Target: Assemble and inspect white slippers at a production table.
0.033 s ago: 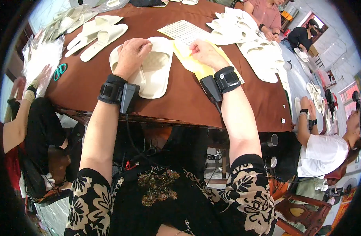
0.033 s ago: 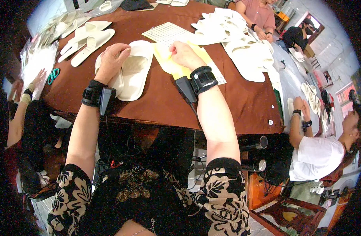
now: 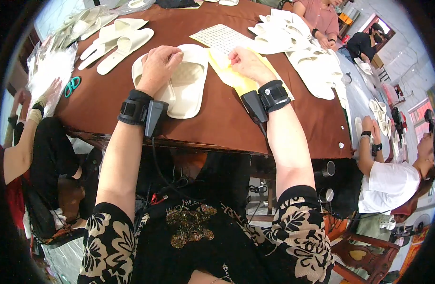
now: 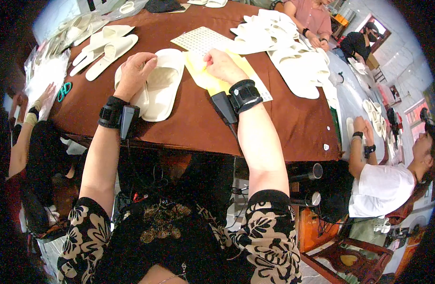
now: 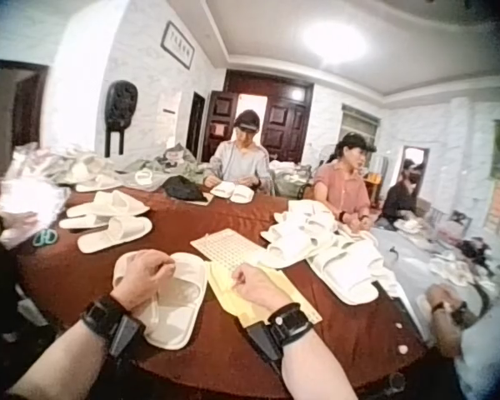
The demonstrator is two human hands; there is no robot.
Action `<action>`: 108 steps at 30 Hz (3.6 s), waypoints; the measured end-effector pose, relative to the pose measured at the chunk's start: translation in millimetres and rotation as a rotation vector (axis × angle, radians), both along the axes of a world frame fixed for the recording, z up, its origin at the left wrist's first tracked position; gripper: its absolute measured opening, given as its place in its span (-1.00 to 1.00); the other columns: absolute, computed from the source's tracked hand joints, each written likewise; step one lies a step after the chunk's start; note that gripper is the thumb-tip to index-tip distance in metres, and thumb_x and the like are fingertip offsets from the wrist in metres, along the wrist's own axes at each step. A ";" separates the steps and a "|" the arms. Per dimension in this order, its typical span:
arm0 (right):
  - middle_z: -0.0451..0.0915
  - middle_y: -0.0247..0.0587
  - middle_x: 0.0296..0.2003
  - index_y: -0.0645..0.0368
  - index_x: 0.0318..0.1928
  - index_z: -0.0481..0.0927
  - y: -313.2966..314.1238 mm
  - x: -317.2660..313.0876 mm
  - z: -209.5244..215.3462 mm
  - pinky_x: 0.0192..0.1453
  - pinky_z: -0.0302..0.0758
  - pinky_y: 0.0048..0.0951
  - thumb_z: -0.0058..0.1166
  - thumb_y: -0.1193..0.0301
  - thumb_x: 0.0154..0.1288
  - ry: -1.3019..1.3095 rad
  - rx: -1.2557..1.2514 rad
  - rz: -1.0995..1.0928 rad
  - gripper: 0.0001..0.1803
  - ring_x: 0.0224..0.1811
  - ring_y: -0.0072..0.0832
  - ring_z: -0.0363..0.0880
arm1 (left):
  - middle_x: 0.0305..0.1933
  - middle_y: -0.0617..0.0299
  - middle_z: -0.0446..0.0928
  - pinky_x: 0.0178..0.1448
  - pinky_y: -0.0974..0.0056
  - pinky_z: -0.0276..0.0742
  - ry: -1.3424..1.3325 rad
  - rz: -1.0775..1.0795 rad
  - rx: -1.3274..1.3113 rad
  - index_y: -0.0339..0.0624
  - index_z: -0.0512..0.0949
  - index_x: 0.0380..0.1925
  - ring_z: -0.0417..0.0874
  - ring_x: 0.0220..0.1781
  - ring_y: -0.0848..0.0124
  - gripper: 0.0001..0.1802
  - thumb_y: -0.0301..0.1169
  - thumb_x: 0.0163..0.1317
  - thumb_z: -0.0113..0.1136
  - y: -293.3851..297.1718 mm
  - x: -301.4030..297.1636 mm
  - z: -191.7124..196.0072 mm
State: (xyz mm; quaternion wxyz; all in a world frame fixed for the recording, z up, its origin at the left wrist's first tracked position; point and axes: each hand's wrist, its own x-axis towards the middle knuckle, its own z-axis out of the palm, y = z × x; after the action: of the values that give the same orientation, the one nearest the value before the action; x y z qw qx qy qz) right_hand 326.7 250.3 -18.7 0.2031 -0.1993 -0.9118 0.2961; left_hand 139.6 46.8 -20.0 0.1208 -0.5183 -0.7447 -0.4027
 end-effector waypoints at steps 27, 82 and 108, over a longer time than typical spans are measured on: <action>0.57 -0.17 -0.38 0.28 -0.24 0.48 -11.4 16.1 19.8 -0.14 0.46 -0.42 -0.16 0.62 0.07 -0.136 -0.116 0.071 -0.78 -0.31 -0.44 0.51 | -0.25 0.18 0.55 0.00 0.08 0.36 0.324 -0.378 -0.076 -0.07 0.61 -0.30 0.49 -0.11 0.14 -0.81 -0.47 0.08 0.10 32.0 77.9 23.7; 0.63 0.05 -0.29 0.23 -0.32 0.64 -8.7 27.2 27.2 -0.06 0.48 -0.29 0.04 0.47 0.05 -0.235 0.109 -0.087 -0.82 -0.18 -0.16 0.60 | -0.25 0.19 0.52 0.05 0.18 0.26 0.477 -0.391 -0.346 -0.01 0.66 -0.24 0.52 -0.10 0.26 -0.69 -0.48 0.11 -0.04 43.3 88.3 5.0; 0.53 -0.34 -0.38 0.21 -0.26 0.53 -22.4 18.8 31.3 -0.21 0.45 -0.51 0.09 0.50 0.09 0.081 -0.179 0.054 -0.83 -0.27 -0.58 0.48 | -0.24 0.05 0.61 -0.10 0.24 0.50 0.144 -0.358 -0.034 -0.25 0.60 -0.24 0.61 -0.21 0.19 -0.76 -0.57 0.11 0.02 22.2 54.9 45.2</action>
State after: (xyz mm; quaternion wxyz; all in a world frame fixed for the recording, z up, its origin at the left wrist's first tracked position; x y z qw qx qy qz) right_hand 345.5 227.9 12.6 0.2133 -0.1798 -0.8778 0.3895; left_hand 194.5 69.0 25.2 0.0916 -0.6719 -0.6368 -0.3670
